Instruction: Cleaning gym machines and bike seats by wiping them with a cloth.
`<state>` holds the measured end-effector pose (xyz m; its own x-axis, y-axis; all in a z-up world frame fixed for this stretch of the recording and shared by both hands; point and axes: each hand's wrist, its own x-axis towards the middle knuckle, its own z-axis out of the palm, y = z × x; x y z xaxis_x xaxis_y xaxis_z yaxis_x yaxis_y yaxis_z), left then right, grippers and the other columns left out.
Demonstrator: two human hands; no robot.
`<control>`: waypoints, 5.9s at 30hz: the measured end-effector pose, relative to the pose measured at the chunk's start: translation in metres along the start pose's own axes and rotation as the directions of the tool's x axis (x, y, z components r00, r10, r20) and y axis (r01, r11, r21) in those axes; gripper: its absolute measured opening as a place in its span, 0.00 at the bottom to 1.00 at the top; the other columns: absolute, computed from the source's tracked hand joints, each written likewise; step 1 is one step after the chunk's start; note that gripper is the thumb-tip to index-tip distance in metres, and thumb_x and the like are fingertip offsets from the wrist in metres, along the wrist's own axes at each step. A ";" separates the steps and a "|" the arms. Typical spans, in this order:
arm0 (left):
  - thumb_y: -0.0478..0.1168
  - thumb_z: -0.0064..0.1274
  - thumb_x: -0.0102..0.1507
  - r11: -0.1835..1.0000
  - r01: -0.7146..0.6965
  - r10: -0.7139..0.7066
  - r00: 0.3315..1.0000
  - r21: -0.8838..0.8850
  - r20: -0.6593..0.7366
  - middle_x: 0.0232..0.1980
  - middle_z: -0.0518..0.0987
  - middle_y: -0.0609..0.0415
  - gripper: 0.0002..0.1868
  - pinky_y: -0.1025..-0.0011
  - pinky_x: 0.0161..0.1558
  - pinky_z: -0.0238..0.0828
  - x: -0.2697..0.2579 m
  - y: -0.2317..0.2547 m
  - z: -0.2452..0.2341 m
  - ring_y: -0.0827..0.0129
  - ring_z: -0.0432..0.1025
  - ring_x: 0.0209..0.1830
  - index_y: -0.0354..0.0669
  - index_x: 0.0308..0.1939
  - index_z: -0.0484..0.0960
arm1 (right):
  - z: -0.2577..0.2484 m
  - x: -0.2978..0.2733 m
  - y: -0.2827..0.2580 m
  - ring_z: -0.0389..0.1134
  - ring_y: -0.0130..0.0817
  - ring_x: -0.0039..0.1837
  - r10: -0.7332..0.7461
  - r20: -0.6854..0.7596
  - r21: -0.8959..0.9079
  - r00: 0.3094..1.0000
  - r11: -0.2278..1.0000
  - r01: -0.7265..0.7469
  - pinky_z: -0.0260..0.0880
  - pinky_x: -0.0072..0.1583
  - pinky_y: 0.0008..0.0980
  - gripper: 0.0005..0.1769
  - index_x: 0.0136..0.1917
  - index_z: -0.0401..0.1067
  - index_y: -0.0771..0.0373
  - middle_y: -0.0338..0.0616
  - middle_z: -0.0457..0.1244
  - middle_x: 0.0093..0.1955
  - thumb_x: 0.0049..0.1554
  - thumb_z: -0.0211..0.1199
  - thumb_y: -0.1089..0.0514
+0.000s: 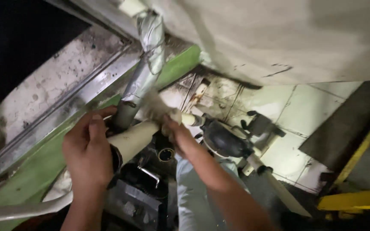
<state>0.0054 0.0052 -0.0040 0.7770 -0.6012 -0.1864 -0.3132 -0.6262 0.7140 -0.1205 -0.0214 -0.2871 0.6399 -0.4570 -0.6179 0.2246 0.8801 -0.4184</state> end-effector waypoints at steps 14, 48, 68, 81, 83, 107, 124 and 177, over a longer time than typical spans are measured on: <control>0.40 0.43 0.69 0.955 -0.274 0.285 0.954 0.111 -0.098 0.38 0.82 0.36 0.17 0.58 0.47 0.72 0.030 -0.048 0.015 0.48 0.78 0.38 0.41 0.47 0.88 | -0.049 -0.148 -0.130 0.72 0.39 0.61 -0.113 0.102 -0.696 0.988 0.701 0.152 0.70 0.66 0.38 0.32 0.63 0.76 0.65 0.48 0.71 0.59 0.61 0.62 0.36; 0.41 0.53 0.66 0.999 -0.031 0.027 0.967 -0.010 -0.255 0.45 0.84 0.48 0.12 0.60 0.45 0.72 -0.234 -0.174 -0.070 0.56 0.79 0.37 0.45 0.51 0.85 | -0.124 -0.201 -0.078 0.65 0.38 0.36 -0.108 -0.174 -0.559 0.979 0.829 -0.008 0.67 0.40 0.39 0.10 0.40 0.69 0.70 0.45 0.63 0.35 0.42 0.54 0.71; 0.48 0.47 0.70 0.935 0.347 -0.320 0.734 -0.074 -0.599 0.67 0.72 0.33 0.24 0.53 0.67 0.61 -0.610 -0.375 -0.011 0.41 0.67 0.67 0.33 0.63 0.73 | 0.026 -0.432 0.211 0.58 0.54 0.73 -0.007 0.801 -0.592 0.599 -0.163 0.789 0.58 0.70 0.52 0.48 0.75 0.59 0.67 0.60 0.56 0.71 0.45 0.72 0.54; 0.53 0.61 0.55 0.943 0.323 -0.252 0.537 -0.080 -0.805 0.81 0.50 0.27 0.46 0.49 0.75 0.49 -0.614 -0.346 -0.034 0.34 0.50 0.79 0.33 0.71 0.64 | -0.029 -0.379 0.250 0.60 0.56 0.77 0.081 0.791 -0.553 0.606 -0.331 0.765 0.60 0.75 0.44 0.30 0.68 0.71 0.61 0.62 0.61 0.74 0.53 0.64 0.51; 0.59 0.62 0.53 0.909 0.417 -0.291 0.633 -0.001 -0.718 0.82 0.48 0.30 0.50 0.42 0.73 0.47 -0.593 -0.302 -0.042 0.32 0.47 0.80 0.39 0.73 0.61 | -0.031 -0.364 0.251 0.61 0.56 0.75 0.067 0.720 -0.640 0.691 -0.320 0.698 0.60 0.74 0.43 0.30 0.69 0.69 0.61 0.62 0.61 0.72 0.56 0.62 0.49; 0.50 0.53 0.60 0.788 0.615 -0.557 0.728 0.023 -0.400 0.47 0.84 0.42 0.26 0.49 0.49 0.75 -0.365 -0.386 -0.090 0.44 0.79 0.45 0.50 0.61 0.79 | 0.020 -0.424 0.306 0.67 0.46 0.62 -0.159 0.497 -0.821 0.853 -0.406 0.403 0.64 0.62 0.46 0.23 0.68 0.68 0.54 0.39 0.70 0.59 0.59 0.56 0.52; 0.55 0.62 0.52 0.898 0.264 -0.083 0.887 0.352 -0.454 0.80 0.55 0.40 0.52 0.43 0.62 0.60 -0.565 -0.366 -0.066 0.37 0.50 0.78 0.45 0.77 0.58 | -0.016 -0.407 0.325 0.69 0.55 0.62 -0.409 0.727 -0.681 0.551 -0.533 0.502 0.69 0.60 0.50 0.22 0.73 0.61 0.60 0.54 0.67 0.64 0.67 0.49 0.56; 0.62 0.58 0.50 0.807 0.348 -0.212 0.925 0.477 -0.317 0.78 0.52 0.29 0.57 0.43 0.74 0.36 -0.637 -0.357 -0.047 0.36 0.41 0.79 0.28 0.73 0.58 | 0.017 -0.431 0.319 0.65 0.47 0.57 -0.269 0.695 -0.652 0.667 -0.627 0.426 0.62 0.56 0.49 0.11 0.53 0.75 0.54 0.44 0.66 0.51 0.61 0.53 0.54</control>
<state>-0.3524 0.6353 -0.1079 0.9577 -0.2659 -0.1098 -0.2425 -0.9515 0.1895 -0.3126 0.4586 -0.1432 0.8768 -0.4523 0.1630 -0.3476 -0.8306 -0.4351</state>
